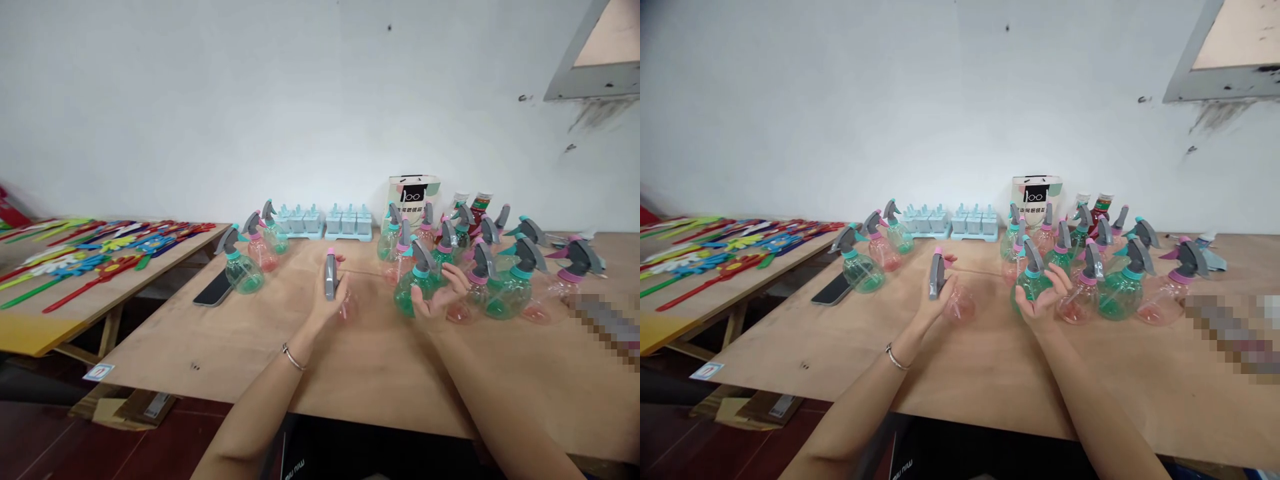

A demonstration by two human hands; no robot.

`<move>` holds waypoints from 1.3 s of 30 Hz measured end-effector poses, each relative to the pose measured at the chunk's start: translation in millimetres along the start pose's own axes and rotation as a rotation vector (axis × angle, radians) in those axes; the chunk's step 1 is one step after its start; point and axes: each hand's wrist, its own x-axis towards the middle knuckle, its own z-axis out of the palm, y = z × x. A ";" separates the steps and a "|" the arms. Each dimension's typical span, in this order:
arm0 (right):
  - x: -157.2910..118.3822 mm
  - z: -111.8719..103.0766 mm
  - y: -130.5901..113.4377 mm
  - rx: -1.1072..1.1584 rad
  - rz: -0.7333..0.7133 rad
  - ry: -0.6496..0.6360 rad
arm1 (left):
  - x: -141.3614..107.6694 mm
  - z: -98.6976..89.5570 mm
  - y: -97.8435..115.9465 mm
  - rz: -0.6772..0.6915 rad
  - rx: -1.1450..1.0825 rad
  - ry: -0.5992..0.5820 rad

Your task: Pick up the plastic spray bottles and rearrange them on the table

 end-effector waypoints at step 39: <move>-46.3 31.1 -8.0 0.255 0.579 -0.522 | -2.5 -3.8 28.9 -0.548 -0.466 -0.258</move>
